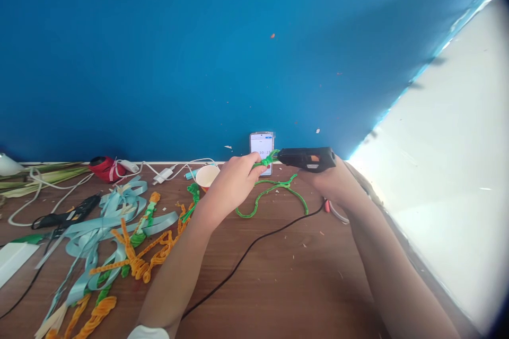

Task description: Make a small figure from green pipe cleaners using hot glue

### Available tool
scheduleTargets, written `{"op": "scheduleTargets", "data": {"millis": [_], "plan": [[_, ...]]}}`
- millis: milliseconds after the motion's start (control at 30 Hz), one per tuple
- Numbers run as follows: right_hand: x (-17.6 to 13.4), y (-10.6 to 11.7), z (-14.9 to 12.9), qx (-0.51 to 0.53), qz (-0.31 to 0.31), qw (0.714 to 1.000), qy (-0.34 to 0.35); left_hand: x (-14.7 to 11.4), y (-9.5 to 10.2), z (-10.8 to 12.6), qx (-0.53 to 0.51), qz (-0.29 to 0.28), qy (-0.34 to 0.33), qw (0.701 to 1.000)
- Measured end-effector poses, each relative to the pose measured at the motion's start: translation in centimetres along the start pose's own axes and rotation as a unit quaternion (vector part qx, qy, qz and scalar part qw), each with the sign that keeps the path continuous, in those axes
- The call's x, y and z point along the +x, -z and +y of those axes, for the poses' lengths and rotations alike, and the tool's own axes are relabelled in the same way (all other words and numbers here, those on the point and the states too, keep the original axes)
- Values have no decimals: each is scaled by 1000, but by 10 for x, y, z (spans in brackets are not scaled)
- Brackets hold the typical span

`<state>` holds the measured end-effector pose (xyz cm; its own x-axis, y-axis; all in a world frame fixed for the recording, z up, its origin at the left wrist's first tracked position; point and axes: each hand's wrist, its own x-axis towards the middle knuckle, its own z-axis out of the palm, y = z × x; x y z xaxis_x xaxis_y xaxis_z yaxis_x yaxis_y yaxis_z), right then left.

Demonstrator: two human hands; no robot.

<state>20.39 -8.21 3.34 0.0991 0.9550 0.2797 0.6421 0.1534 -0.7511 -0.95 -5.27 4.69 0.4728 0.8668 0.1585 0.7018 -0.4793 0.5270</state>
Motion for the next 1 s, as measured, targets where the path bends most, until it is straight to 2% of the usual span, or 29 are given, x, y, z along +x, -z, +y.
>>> {"op": "scheduleTargets", "data": {"millis": [167,400,600,1000], "plan": [[1,0,3,-16,-10,1000,-10,0,0,1,8,-4,-1,1000],[0,0,1,0,5,1000,3,-1,2,3,8,-9,6,1000],[0,0,5,-5,-5,1000,-28,-1,2,4,8,-11,6,1000],[1,1,6,-37,22,999,-31,-2,2,4,24,8,6,1000]]}}
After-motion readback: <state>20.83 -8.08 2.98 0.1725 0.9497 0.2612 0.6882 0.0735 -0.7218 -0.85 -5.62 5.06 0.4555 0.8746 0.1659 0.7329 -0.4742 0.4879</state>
